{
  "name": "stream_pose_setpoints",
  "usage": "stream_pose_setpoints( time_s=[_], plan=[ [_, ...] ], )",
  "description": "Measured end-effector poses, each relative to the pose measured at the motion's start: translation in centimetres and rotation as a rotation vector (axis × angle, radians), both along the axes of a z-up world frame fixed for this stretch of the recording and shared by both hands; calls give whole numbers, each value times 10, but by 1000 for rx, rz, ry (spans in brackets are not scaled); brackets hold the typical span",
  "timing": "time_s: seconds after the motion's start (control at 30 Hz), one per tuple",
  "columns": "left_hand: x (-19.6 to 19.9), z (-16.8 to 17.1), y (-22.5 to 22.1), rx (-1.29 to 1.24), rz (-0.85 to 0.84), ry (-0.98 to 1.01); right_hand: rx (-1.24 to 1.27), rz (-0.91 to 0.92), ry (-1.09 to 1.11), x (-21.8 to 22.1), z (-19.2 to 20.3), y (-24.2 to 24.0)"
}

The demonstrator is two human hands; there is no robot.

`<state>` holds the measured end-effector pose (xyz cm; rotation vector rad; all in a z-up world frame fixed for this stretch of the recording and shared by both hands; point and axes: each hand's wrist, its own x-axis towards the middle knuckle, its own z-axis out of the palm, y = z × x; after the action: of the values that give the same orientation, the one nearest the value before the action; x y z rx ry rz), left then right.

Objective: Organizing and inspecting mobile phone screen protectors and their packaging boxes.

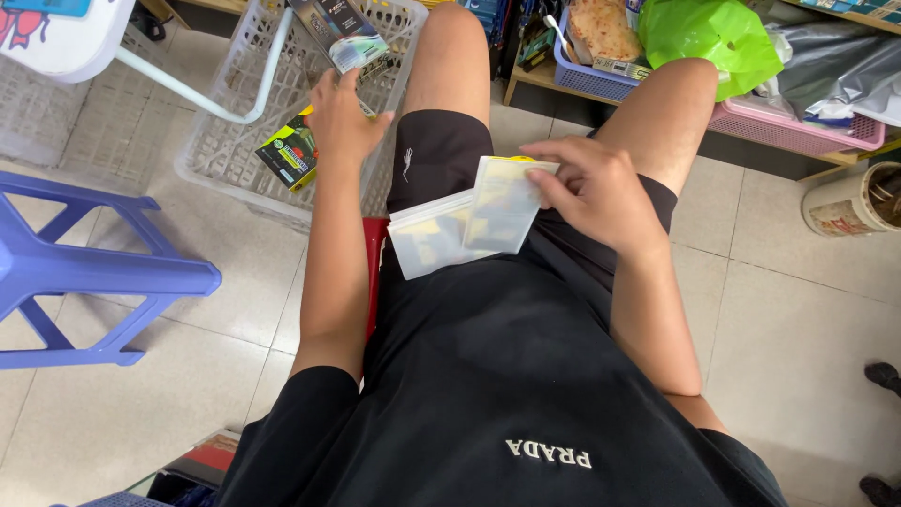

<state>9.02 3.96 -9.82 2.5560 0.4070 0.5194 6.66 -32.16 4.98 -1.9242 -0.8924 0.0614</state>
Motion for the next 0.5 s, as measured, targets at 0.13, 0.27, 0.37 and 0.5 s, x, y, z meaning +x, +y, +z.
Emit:
stream_pose_setpoints(
  time_s=[0.13,0.27,0.37,0.5],
  plan=[
    [-6,-17,34,66,219,282,-168,86,-132,-1,-1,14],
    [-9,-27,46,-74,226,441,-201,189,-57,-7,3,15],
    [-10,-34,54,-61,185,437,-244,239,-93,-6,3,14],
    [-16,-41,63,-48,131,416,-247,251,-121,-5,5,10]
  ],
)
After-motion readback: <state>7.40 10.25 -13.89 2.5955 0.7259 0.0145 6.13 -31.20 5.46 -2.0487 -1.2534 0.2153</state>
